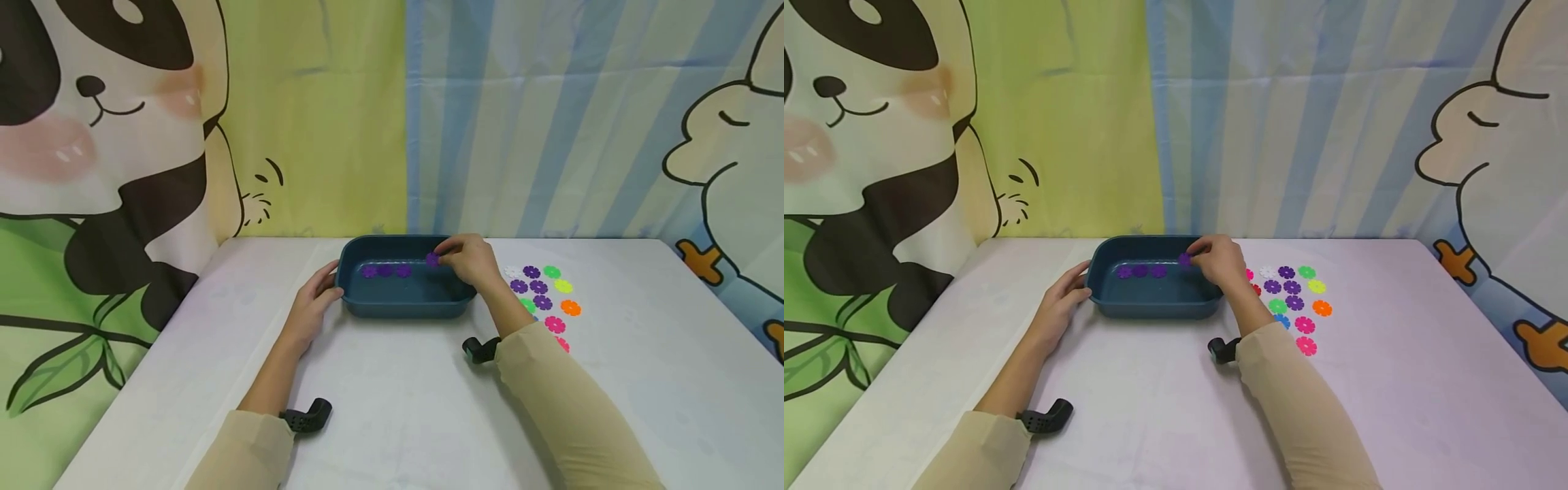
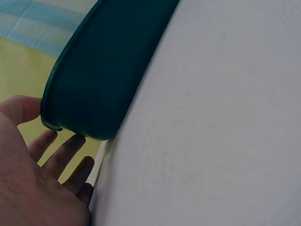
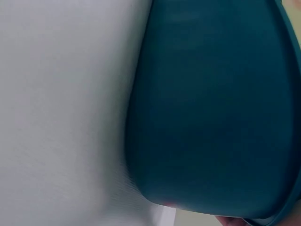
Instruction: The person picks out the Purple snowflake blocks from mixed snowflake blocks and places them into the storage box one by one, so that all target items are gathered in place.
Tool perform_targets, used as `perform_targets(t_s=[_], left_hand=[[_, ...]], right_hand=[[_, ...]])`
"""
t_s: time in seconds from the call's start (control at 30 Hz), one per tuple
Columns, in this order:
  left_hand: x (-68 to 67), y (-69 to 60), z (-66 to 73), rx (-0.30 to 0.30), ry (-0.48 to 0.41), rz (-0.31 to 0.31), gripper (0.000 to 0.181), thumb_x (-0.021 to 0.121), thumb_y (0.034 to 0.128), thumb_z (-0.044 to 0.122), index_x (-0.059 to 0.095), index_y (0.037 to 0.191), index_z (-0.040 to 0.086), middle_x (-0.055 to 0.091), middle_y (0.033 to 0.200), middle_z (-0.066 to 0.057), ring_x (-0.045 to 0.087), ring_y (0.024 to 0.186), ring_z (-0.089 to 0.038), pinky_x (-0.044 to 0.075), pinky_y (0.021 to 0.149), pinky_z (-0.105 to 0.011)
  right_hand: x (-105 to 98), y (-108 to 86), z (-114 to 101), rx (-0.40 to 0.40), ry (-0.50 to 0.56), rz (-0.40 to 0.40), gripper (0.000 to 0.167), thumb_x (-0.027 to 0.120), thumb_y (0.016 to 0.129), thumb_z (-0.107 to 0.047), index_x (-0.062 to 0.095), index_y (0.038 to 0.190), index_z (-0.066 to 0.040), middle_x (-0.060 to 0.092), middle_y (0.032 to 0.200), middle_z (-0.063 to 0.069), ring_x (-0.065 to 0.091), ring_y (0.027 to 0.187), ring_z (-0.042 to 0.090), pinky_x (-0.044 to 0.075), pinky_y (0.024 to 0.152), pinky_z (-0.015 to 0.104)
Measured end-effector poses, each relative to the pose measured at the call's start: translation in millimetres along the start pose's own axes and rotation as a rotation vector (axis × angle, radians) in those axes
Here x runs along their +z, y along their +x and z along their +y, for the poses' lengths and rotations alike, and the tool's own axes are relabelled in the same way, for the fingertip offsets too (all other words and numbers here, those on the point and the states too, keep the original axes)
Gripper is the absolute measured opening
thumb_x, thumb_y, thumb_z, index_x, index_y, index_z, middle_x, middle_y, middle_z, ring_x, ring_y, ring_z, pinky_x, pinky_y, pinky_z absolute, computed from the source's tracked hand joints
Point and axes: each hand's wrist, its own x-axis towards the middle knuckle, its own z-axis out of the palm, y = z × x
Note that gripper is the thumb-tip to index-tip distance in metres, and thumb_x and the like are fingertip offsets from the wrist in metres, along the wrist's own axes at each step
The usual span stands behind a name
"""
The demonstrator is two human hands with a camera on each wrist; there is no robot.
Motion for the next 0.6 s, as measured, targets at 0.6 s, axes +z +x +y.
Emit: perform_targets(t_s=[0.6], left_hand=[[0.6, -0.6, 0.6, 0.002, 0.0, 0.0, 0.057, 0.052, 0.1026, 0.011, 0.042, 0.159, 0.016, 0.053, 0.153, -0.02, 0.05, 0.142, -0.034, 0.035, 0.121, -0.052]], right_hand=[[5.4, 17.9, -12.9, 0.104, -0.312, -0.121, 0.023, 0.063, 0.092, -0.016, 0.079, 0.109, -0.017, 0.07, 0.124, 0.011, 0.06, 0.116, 0.033, 0.052, 0.092, 0.05]])
